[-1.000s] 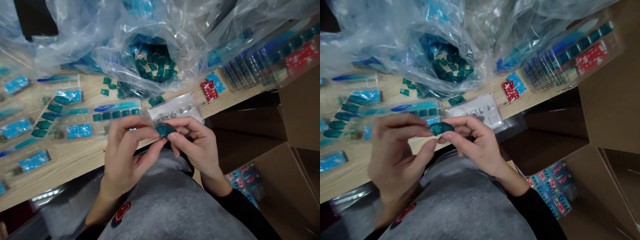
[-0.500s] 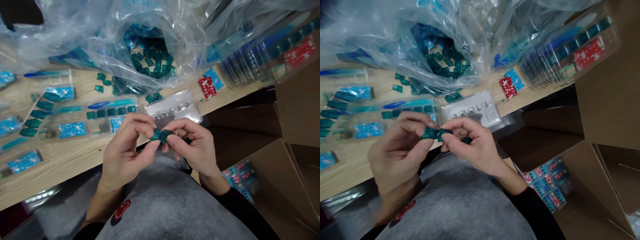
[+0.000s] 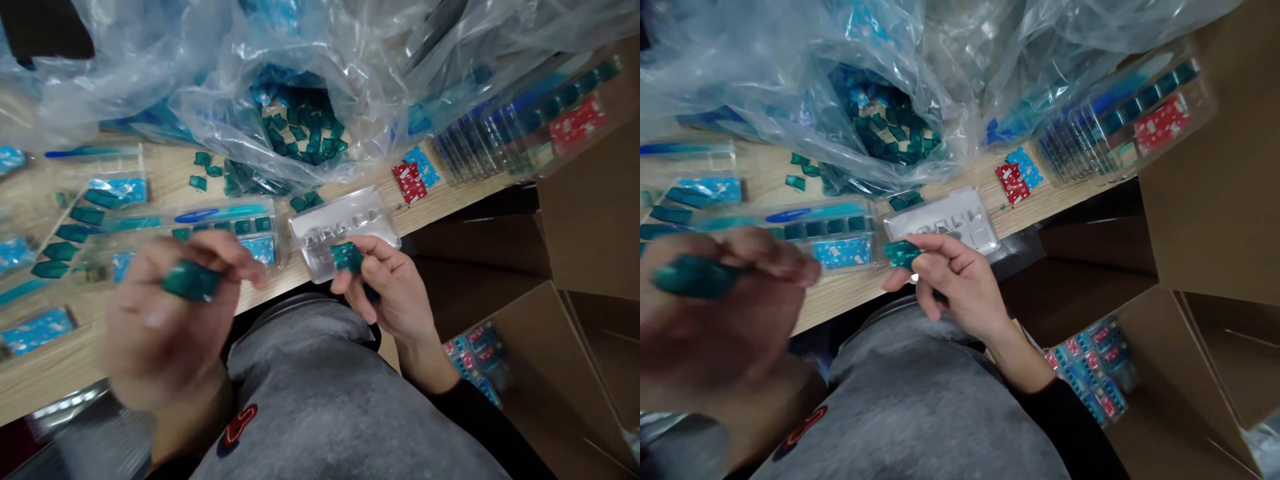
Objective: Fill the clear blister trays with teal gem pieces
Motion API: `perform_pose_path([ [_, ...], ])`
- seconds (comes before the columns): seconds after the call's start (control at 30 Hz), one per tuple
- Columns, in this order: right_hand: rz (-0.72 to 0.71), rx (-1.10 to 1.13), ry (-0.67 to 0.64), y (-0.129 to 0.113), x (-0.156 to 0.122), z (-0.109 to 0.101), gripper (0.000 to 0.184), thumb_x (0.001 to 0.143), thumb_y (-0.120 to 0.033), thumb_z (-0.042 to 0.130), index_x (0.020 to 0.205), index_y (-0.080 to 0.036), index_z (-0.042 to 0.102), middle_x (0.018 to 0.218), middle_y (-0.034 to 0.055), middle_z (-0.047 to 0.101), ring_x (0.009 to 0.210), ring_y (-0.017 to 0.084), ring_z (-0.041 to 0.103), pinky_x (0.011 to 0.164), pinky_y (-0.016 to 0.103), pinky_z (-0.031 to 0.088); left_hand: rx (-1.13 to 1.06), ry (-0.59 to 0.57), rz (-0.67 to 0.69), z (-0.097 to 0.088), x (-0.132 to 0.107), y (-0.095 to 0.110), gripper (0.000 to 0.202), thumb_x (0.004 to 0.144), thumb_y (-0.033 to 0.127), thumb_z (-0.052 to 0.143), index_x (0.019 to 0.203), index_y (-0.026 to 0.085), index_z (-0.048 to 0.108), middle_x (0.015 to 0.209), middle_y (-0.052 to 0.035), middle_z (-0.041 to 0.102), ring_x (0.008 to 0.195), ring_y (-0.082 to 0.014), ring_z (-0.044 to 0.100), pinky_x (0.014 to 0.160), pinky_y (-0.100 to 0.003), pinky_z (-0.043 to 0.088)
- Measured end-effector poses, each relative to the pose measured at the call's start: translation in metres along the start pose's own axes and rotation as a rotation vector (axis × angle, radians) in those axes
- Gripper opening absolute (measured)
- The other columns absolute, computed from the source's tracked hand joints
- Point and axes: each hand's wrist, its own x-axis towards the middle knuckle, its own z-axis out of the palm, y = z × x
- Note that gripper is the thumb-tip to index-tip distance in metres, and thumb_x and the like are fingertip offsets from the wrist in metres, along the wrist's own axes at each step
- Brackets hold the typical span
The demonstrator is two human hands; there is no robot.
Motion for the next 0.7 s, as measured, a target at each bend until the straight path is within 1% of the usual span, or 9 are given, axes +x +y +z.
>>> perform_pose_path([
  [0.1,-0.034,-0.165,-0.011,0.000,-0.004,0.005,0.029,0.085,-0.046,0.070,0.104,-0.024,0.068,0.066,-0.0042,0.069,0.036,0.004,0.047,0.034,0.018,0.031,0.145,-0.099,-0.024,0.010,-0.018,-0.003,0.012,0.090,0.031,0.066,0.084,0.023,0.060,0.102,-0.0024,0.071,0.094,-0.0174,0.067,0.083,-0.034,0.059],
  [0.17,-0.085,-0.262,0.004,-0.002,-0.005,0.008,0.025,0.086,-0.043,0.070,0.102,-0.024,0.069,0.068,-0.0032,0.070,0.038,0.005,0.047,0.035,0.018,0.035,0.158,-0.144,-0.007,0.015,-0.025,-0.006,0.004,0.093,0.026,0.062,0.091,0.023,0.060,0.110,-0.0042,0.070,0.103,-0.0181,0.066,0.090,-0.035,0.058],
  [0.27,-0.203,-0.405,0.065,-0.004,-0.008,0.012,0.016,0.081,-0.033,0.077,0.093,-0.024,0.070,0.074,-0.0031,0.070,0.042,0.004,0.048,0.041,0.019,0.043,0.220,-0.188,0.089,0.017,-0.026,-0.008,0.007,0.091,0.017,0.061,0.096,0.022,0.059,0.112,-0.0051,0.069,0.106,-0.0170,0.065,0.092,-0.033,0.056],
  [0.33,-0.294,-0.497,0.090,-0.006,-0.010,0.013,0.022,0.078,-0.026,0.081,0.098,-0.027,0.071,0.077,-0.0043,0.070,0.049,0.006,0.052,0.049,0.020,0.048,0.355,-0.219,0.142,0.014,-0.024,-0.008,0.012,0.088,0.013,0.063,0.096,0.022,0.058,0.112,-0.0048,0.069,0.105,-0.0175,0.065,0.092,-0.034,0.056],
  [0.4,-0.357,-0.580,0.097,-0.006,-0.011,0.012,0.029,0.079,-0.025,0.080,0.106,-0.031,0.072,0.080,-0.0042,0.069,0.056,0.008,0.056,0.057,0.023,0.052,0.477,-0.250,0.189,0.012,-0.022,-0.009,0.012,0.087,0.014,0.063,0.093,0.023,0.057,0.109,-0.0040,0.070,0.102,-0.0190,0.065,0.089,-0.037,0.056],
  [0.47,-0.354,-0.638,0.099,-0.006,-0.011,0.011,0.024,0.083,-0.030,0.076,0.106,-0.032,0.073,0.076,-0.0035,0.068,0.057,0.009,0.057,0.060,0.025,0.053,0.526,-0.278,0.246,0.011,-0.020,-0.009,0.011,0.086,0.016,0.062,0.091,0.025,0.056,0.105,-0.0031,0.071,0.099,-0.0201,0.066,0.088,-0.040,0.056],
  [0.53,-0.331,-0.634,0.106,-0.005,-0.010,0.009,0.017,0.085,-0.035,0.073,0.100,-0.030,0.076,0.070,-0.0032,0.064,0.051,0.008,0.052,0.055,0.025,0.051,0.535,-0.315,0.307,0.012,-0.018,-0.010,0.011,0.085,0.017,0.061,0.089,0.025,0.056,0.104,-0.0027,0.072,0.098,-0.0204,0.066,0.089,-0.042,0.056],
  [0.63,-0.297,-0.519,0.122,-0.002,-0.004,0.005,0.019,0.082,-0.041,0.076,0.094,-0.027,0.077,0.069,-0.0034,0.063,0.044,0.005,0.046,0.046,0.022,0.045,0.593,-0.356,0.370,0.017,-0.015,-0.012,0.011,0.084,0.016,0.060,0.086,0.026,0.055,0.104,-0.0030,0.072,0.096,-0.0193,0.068,0.083,-0.038,0.059],
  [0.7,-0.229,-0.415,0.128,0.002,-0.001,0.002,0.021,0.079,-0.043,0.077,0.092,-0.026,0.076,0.065,-0.0042,0.061,0.042,0.005,0.044,0.042,0.020,0.041,0.678,-0.361,0.413,0.020,-0.014,-0.014,0.011,0.084,0.015,0.059,0.084,0.025,0.054,0.102,-0.0033,0.071,0.094,-0.0186,0.068,0.081,-0.036,0.059],
])
